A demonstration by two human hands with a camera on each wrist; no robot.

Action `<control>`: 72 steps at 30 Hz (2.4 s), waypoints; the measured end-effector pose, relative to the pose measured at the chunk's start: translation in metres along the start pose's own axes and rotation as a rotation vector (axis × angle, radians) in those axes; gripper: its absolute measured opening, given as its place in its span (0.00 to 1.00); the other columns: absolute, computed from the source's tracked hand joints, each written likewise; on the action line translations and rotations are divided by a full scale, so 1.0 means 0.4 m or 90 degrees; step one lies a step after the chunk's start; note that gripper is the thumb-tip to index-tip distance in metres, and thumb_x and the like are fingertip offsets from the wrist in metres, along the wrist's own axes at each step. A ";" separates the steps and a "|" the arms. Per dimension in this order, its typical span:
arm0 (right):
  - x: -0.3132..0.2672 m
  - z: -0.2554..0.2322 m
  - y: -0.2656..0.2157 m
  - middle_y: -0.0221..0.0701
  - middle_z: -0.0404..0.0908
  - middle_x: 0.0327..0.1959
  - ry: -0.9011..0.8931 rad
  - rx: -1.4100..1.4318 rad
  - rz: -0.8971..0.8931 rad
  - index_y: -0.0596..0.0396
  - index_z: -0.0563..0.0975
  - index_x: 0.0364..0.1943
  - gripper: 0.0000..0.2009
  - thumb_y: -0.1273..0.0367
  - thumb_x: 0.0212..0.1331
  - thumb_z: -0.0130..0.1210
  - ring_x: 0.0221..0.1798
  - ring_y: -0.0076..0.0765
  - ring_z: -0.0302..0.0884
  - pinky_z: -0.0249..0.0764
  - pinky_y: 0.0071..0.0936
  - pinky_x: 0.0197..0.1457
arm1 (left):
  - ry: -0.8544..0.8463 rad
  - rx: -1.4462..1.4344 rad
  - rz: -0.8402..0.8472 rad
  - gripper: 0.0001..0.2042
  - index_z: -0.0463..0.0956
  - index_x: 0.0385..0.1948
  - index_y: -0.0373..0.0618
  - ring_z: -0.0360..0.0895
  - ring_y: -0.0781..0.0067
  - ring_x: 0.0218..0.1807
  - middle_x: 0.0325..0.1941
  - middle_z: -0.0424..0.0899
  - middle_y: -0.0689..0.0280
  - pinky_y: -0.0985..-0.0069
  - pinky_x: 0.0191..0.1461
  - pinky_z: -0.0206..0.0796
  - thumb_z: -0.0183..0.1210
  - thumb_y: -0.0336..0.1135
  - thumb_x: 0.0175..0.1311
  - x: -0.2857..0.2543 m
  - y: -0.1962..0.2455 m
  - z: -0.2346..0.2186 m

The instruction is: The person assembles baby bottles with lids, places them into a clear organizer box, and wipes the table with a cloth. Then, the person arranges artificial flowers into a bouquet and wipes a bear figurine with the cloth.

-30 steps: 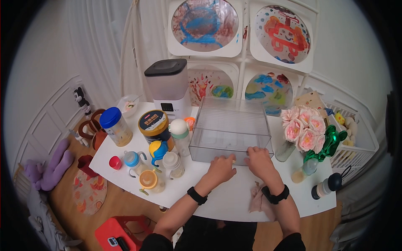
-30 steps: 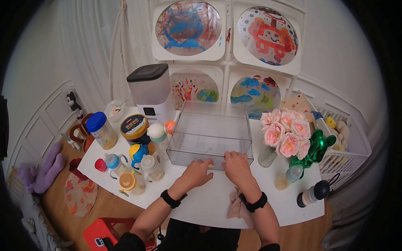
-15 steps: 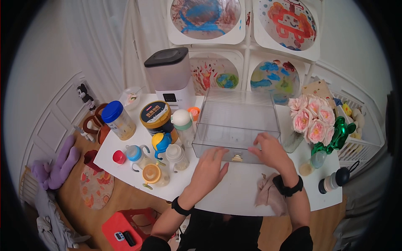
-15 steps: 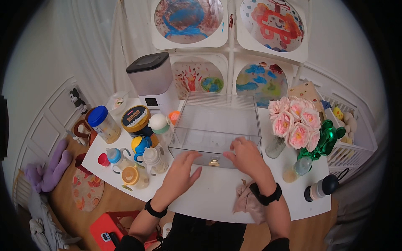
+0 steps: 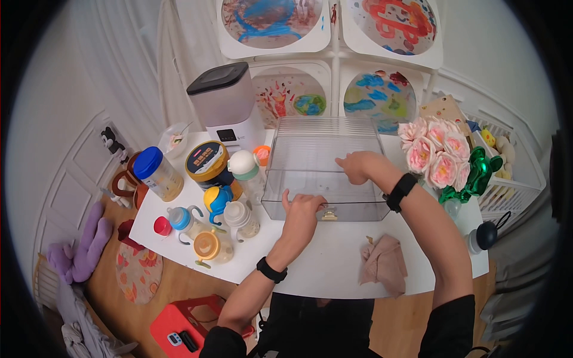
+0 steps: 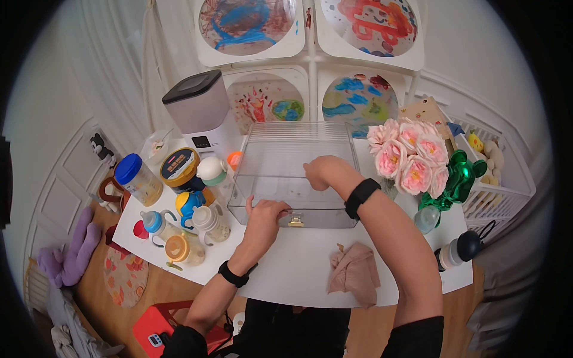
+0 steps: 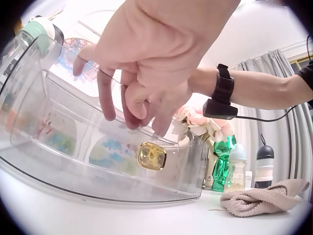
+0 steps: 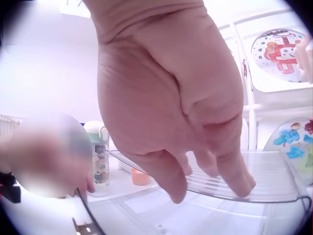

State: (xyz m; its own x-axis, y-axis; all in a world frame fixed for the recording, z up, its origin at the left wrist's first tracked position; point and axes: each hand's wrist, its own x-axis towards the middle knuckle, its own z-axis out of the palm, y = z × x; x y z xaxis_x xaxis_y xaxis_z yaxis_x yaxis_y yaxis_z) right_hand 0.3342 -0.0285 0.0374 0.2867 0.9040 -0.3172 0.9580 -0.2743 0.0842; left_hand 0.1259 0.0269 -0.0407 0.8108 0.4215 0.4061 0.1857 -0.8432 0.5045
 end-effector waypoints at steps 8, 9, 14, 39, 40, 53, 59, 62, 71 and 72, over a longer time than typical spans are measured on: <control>0.046 -0.061 0.008 0.45 0.82 0.51 -0.162 -0.020 0.038 0.60 0.82 0.48 0.18 0.72 0.50 0.55 0.53 0.54 0.80 0.77 0.43 0.51 | -0.057 0.032 -0.030 0.07 0.81 0.33 0.48 0.79 0.62 0.43 0.27 0.83 0.68 0.38 0.71 0.39 0.57 0.23 0.61 -0.051 0.037 -0.058; 0.028 -0.086 -0.003 0.45 0.82 0.52 -0.182 -0.004 0.057 0.59 0.82 0.49 0.18 0.71 0.51 0.56 0.53 0.53 0.80 0.76 0.44 0.52 | -0.059 0.032 -0.029 0.07 0.81 0.33 0.48 0.79 0.62 0.43 0.27 0.83 0.68 0.38 0.71 0.39 0.57 0.23 0.61 -0.064 0.039 -0.060; 0.014 -0.109 -0.013 0.44 0.81 0.55 -0.210 0.008 0.069 0.59 0.81 0.51 0.19 0.67 0.54 0.59 0.56 0.52 0.79 0.74 0.45 0.56 | -0.073 0.050 -0.014 0.06 0.82 0.33 0.49 0.79 0.62 0.42 0.29 0.83 0.68 0.37 0.72 0.39 0.58 0.24 0.61 -0.112 0.056 -0.079; 0.014 -0.080 0.012 0.50 0.75 0.60 -0.205 0.112 0.051 0.59 0.60 0.71 0.41 0.58 0.53 0.62 0.61 0.50 0.75 0.70 0.36 0.62 | 0.370 0.184 -0.269 0.26 0.69 0.57 0.41 0.68 0.53 0.60 0.57 0.71 0.53 0.65 0.63 0.61 0.67 0.29 0.55 -0.365 -0.109 -0.341; -0.022 -0.098 -0.016 0.50 0.73 0.62 -0.133 0.081 0.020 0.60 0.61 0.69 0.39 0.59 0.54 0.62 0.61 0.52 0.74 0.70 0.38 0.63 | 0.359 0.172 -0.258 0.26 0.69 0.57 0.41 0.68 0.53 0.60 0.57 0.71 0.53 0.65 0.63 0.61 0.67 0.29 0.55 -0.368 -0.112 -0.343; -0.626 0.167 -0.226 0.48 0.73 0.50 0.127 0.149 0.035 0.67 0.72 0.46 0.23 0.66 0.51 0.64 0.50 0.56 0.75 0.76 0.41 0.51 | 0.337 0.249 -0.224 0.19 0.77 0.50 0.45 0.71 0.56 0.60 0.56 0.73 0.58 0.64 0.63 0.63 0.66 0.23 0.54 -0.383 -0.143 -0.347; -0.577 0.448 -0.223 0.54 0.61 0.68 0.228 0.212 0.164 0.55 0.72 0.56 0.26 0.66 0.52 0.66 0.63 0.74 0.65 0.71 0.54 0.60 | 0.255 0.171 -0.088 0.22 0.75 0.53 0.42 0.69 0.50 0.62 0.59 0.73 0.57 0.60 0.66 0.60 0.66 0.24 0.53 -0.342 -0.008 -0.315; -0.574 0.452 -0.240 0.51 0.61 0.69 0.251 0.246 0.217 0.53 0.72 0.55 0.24 0.68 0.53 0.64 0.63 0.77 0.64 0.69 0.57 0.62 | -0.042 0.083 -0.050 0.28 0.70 0.60 0.45 0.58 0.43 0.72 0.68 0.65 0.54 0.54 0.72 0.53 0.67 0.29 0.54 -0.283 0.125 -0.254; -0.633 0.515 -0.190 0.47 0.64 0.69 0.318 0.245 0.343 0.55 0.73 0.51 0.21 0.70 0.51 0.60 0.62 0.75 0.66 0.66 0.56 0.65 | -0.188 0.182 -0.026 0.33 0.65 0.66 0.54 0.52 0.41 0.73 0.66 0.64 0.59 0.39 0.76 0.39 0.66 0.31 0.55 -0.244 0.111 -0.177; -0.649 0.524 -0.178 0.47 0.64 0.69 0.316 0.244 0.353 0.55 0.73 0.51 0.21 0.70 0.51 0.60 0.62 0.75 0.66 0.66 0.56 0.65 | -0.193 0.177 -0.019 0.33 0.65 0.66 0.54 0.52 0.41 0.73 0.66 0.64 0.59 0.39 0.76 0.39 0.66 0.31 0.55 -0.243 0.111 -0.177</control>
State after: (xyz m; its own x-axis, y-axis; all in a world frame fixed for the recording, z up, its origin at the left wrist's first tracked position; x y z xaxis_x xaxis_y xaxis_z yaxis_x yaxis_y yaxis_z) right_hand 0.1895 -0.3123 -0.0844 0.7724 0.6204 0.1360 0.6327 -0.7328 -0.2504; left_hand 0.0160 -0.0278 -0.0039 0.9220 0.3644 0.1311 0.3203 -0.9078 0.2708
